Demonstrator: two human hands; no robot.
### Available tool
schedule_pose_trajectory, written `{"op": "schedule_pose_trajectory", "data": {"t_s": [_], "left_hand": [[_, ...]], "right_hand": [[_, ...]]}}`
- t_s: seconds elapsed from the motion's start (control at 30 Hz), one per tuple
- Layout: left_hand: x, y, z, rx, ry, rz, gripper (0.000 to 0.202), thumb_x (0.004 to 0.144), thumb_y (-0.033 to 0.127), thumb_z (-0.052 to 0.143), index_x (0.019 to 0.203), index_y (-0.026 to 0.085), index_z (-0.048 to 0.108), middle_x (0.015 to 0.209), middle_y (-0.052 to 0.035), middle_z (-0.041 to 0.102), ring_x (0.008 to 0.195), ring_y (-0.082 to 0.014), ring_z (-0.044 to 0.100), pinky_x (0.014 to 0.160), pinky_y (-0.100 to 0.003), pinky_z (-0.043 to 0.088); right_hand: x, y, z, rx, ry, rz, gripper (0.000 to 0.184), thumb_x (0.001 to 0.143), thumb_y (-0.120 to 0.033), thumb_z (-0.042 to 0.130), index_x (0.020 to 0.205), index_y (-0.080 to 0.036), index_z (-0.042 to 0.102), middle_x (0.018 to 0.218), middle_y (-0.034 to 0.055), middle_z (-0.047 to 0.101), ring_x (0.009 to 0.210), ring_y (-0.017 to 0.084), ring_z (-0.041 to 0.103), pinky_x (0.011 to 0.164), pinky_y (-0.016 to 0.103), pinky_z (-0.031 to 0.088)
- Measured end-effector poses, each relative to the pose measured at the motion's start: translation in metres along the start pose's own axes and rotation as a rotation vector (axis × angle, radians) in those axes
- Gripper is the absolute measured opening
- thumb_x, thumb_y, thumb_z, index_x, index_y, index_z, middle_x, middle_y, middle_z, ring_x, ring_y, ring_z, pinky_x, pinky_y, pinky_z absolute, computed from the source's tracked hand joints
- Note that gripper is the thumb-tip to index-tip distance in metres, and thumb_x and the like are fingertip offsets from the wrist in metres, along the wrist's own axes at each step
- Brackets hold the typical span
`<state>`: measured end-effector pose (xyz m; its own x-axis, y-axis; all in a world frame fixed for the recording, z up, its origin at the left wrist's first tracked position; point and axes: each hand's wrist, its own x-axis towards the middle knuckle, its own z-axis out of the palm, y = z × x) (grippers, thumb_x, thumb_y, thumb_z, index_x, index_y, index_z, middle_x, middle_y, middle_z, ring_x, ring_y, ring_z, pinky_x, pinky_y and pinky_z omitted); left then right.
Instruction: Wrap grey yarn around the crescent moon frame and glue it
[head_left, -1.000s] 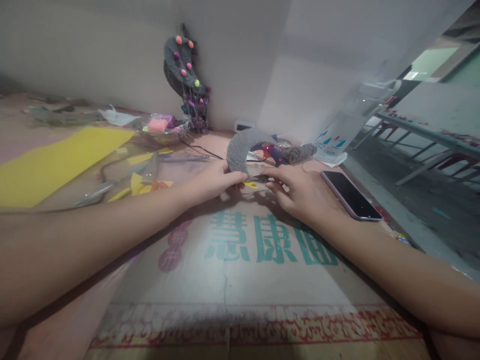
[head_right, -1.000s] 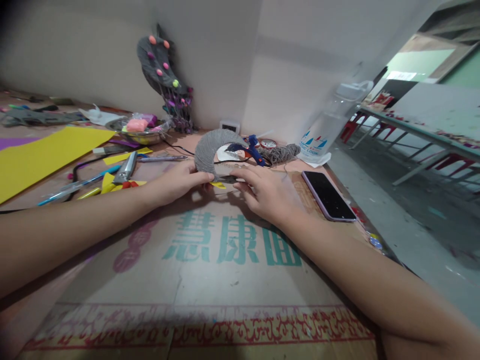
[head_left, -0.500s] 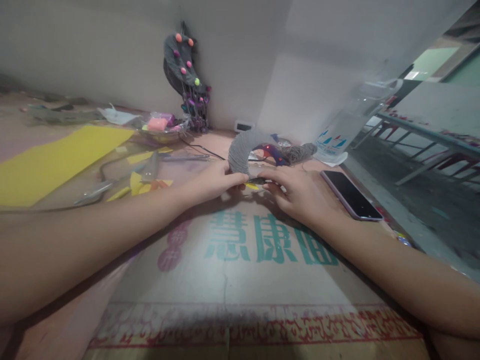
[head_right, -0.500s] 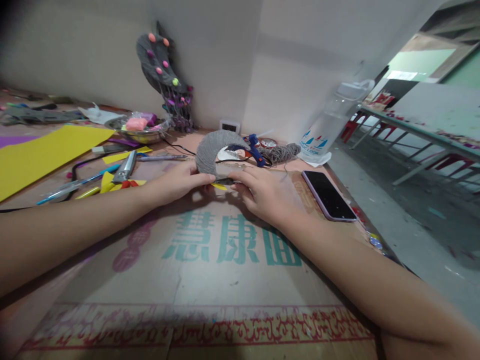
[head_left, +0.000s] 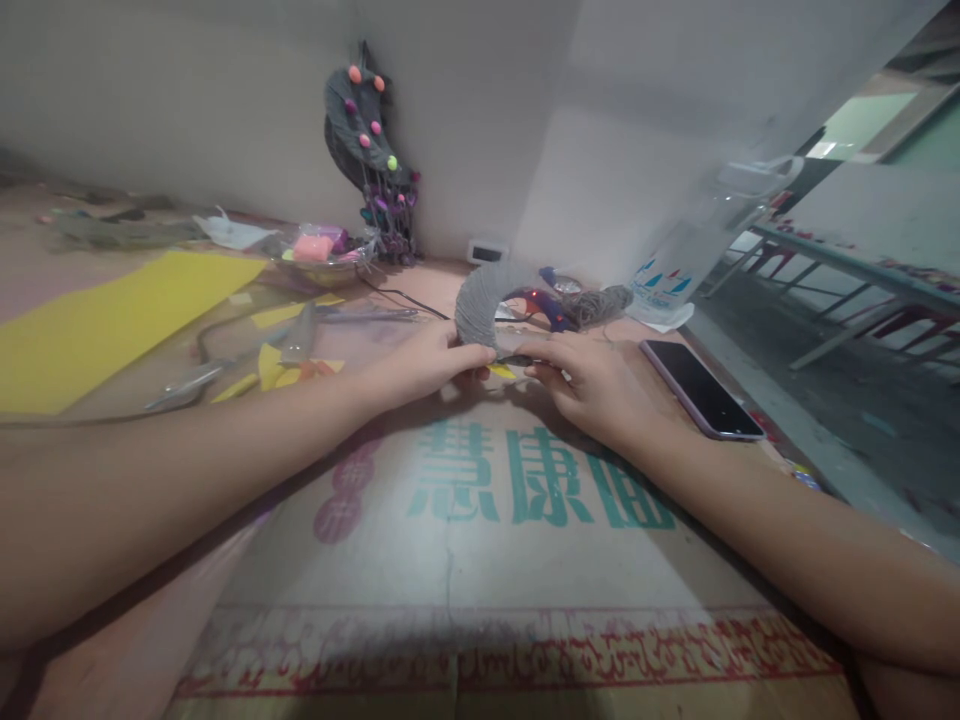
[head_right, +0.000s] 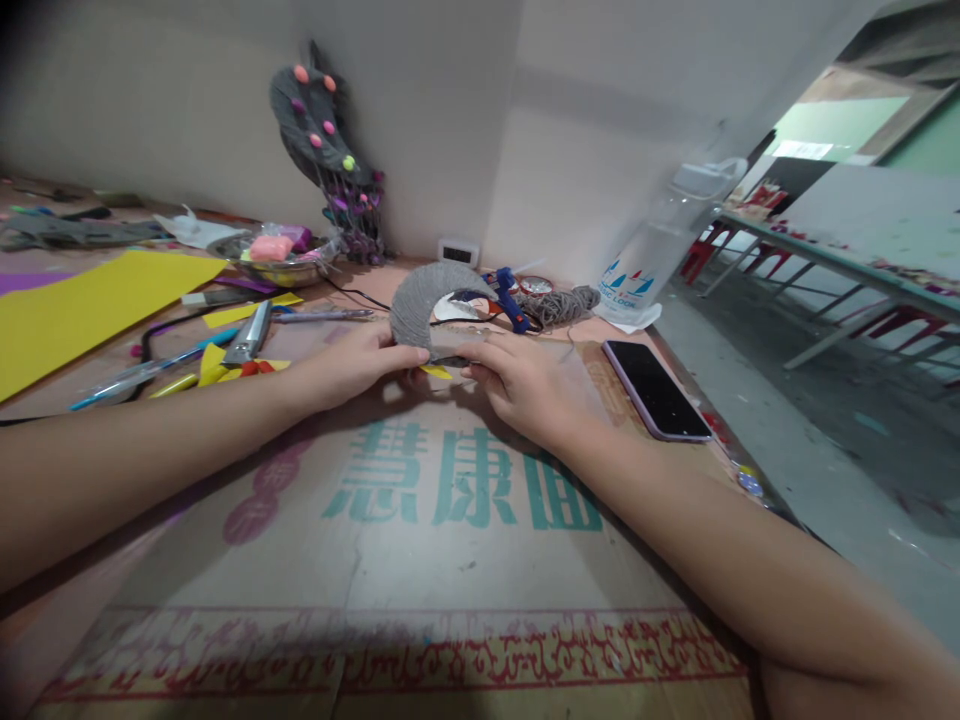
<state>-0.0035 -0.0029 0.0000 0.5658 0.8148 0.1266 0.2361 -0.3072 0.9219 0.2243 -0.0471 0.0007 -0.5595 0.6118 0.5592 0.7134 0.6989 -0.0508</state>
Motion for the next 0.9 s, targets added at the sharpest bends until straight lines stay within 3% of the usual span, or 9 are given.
{"op": "schedule_pose_trajectory", "data": {"t_s": [0.2,0.4,0.53,0.67,0.9], "left_hand": [[0.000,-0.001,0.000,-0.020,-0.001,0.006,0.022,0.082,0.035,0.060,0.073,0.015,0.065,0.071,-0.0017,0.067,0.065,-0.0137,0.061,0.065,-0.025,0.048],[0.000,-0.003,-0.001,0.000,0.008,0.020,0.024,0.083,0.036,0.060,0.074,0.015,0.065,0.071,-0.0022,0.068,0.065,-0.0141,0.061,0.064,-0.025,0.048],[-0.002,-0.001,-0.002,0.053,-0.003,0.005,0.027,0.085,0.040,0.062,0.075,0.015,0.065,0.070,-0.0027,0.067,0.063,-0.0140,0.061,0.058,-0.024,0.046],[-0.003,-0.002,0.000,0.061,-0.035,0.025,0.031,0.085,0.045,0.065,0.089,0.015,0.067,0.077,-0.0028,0.069,0.066,-0.0141,0.062,0.053,-0.021,0.045],[-0.002,-0.003,0.004,0.087,-0.085,0.132,0.025,0.087,0.039,0.063,0.092,0.015,0.067,0.084,-0.0034,0.072,0.073,-0.0140,0.063,0.064,-0.022,0.048]], "right_hand": [[-0.003,0.006,0.008,0.099,0.140,0.066,0.025,0.098,-0.027,0.053,0.116,-0.017,0.068,0.106,0.0108,0.076,0.092,0.023,0.069,0.081,0.036,0.052],[-0.005,0.005,0.008,0.078,0.141,0.151,0.029,0.097,-0.032,0.053,0.120,-0.018,0.065,0.108,0.0114,0.074,0.086,0.022,0.067,0.078,0.037,0.051],[-0.001,-0.005,0.006,0.189,0.132,0.279,0.024,0.089,-0.038,0.063,0.100,-0.017,0.067,0.084,0.0063,0.072,0.070,0.019,0.062,0.064,0.030,0.047],[0.006,-0.017,0.007,0.313,0.078,0.432,0.016,0.086,-0.035,0.065,0.085,-0.020,0.068,0.079,0.0028,0.071,0.067,0.017,0.060,0.060,0.027,0.044],[0.009,-0.021,0.009,0.495,-0.025,0.484,0.022,0.088,-0.037,0.059,0.076,-0.019,0.064,0.066,-0.0012,0.060,0.061,0.014,0.053,0.057,0.026,0.040]]}}
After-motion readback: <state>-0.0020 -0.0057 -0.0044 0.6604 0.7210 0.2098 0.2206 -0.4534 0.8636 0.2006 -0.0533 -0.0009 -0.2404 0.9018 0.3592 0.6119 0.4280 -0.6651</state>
